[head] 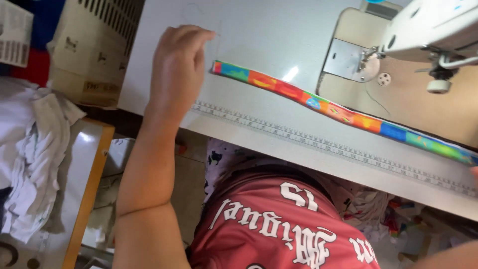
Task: The person is sewing colorful fabric strips together using an industrial sewing machine, including aligning the fabric and trimming threads with snips.
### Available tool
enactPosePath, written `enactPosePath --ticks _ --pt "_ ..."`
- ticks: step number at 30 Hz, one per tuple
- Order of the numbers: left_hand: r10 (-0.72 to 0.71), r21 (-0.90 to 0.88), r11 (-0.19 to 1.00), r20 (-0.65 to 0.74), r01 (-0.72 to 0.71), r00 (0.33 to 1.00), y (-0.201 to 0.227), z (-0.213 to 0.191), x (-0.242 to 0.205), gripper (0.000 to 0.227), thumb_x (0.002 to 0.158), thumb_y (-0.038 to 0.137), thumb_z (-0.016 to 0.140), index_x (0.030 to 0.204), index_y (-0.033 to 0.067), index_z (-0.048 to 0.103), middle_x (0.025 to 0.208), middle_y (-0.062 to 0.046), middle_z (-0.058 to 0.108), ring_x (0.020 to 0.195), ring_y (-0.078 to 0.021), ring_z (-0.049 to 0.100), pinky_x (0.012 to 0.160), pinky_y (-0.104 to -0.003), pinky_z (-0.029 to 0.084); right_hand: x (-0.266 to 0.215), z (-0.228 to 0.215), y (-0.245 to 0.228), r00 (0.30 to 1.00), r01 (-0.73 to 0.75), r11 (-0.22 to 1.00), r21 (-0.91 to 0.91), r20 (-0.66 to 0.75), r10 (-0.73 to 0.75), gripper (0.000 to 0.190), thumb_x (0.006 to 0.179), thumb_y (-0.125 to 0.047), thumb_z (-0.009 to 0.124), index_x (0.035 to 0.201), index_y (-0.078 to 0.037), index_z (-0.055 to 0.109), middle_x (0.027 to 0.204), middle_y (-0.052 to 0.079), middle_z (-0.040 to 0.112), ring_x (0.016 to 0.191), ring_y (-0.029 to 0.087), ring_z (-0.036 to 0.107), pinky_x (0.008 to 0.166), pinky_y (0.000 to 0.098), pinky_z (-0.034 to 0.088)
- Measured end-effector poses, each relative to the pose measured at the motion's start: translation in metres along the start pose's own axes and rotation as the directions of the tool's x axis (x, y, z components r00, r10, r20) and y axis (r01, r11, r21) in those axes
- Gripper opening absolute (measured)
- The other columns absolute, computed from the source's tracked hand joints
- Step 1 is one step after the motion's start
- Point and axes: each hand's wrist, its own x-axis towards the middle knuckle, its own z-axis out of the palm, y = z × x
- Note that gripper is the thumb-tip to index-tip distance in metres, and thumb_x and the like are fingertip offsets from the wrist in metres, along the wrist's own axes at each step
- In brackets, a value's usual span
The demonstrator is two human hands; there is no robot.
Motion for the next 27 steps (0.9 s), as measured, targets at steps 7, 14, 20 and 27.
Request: enactPosePath --ticks 7,14,20,27 --pt "0.051 -0.006 0.999 0.145 -0.051 0.988 -0.034 0.011 -0.003 0.021 0.083 0.0 0.07 0.104 0.0013 0.072 0.097 -0.013 0.063 0.093 -0.0277 0.049 0.072 -0.034 0.048 -0.033 0.163 -0.35 0.827 0.529 0.808 -0.26 0.369 -0.423 0.04 0.092 -0.014 0.042 0.128 -0.004 0.056 0.124 0.013 0.061 0.109 0.026 0.058 0.09 0.0351 0.041" --pt "0.126 -0.047 0.992 0.136 -0.121 0.983 -0.045 0.022 0.002 0.005 0.085 -0.004 0.07 0.085 -0.0017 0.065 0.089 -0.008 0.057 0.084 -0.0238 0.049 0.066 -0.03 0.045 0.021 0.271 -0.424 0.572 0.82 0.503 -0.274 0.442 -0.691 0.032 0.095 -0.019 0.057 0.126 -0.009 0.058 0.085 0.009 0.06 0.066 0.03 0.057 0.054 0.0414 0.044" --pt "0.15 -0.006 0.989 0.096 -0.151 0.984 -0.049 0.024 0.002 0.009 0.09 -0.001 0.065 0.089 0.0008 0.056 0.092 -0.01 0.054 0.085 -0.0239 0.048 0.073 -0.033 0.044 0.051 0.32 -0.432 0.554 0.824 0.397 -0.403 0.429 -0.714 0.035 0.096 -0.03 0.056 0.127 -0.014 0.062 0.082 0.007 0.059 0.065 0.033 0.059 0.047 0.0446 0.045" --pt "0.171 0.012 0.985 0.071 -0.172 0.983 -0.05 0.024 -0.001 0.012 0.086 -0.008 0.064 0.091 0.002 0.058 0.093 -0.008 0.051 0.085 -0.0241 0.045 0.073 -0.033 0.044 0.051 0.322 -0.436 0.588 0.807 0.452 -0.379 0.458 -0.667 0.035 0.095 -0.028 0.057 0.128 -0.016 0.064 0.08 0.005 0.06 0.065 0.032 0.059 0.051 0.0438 0.045"
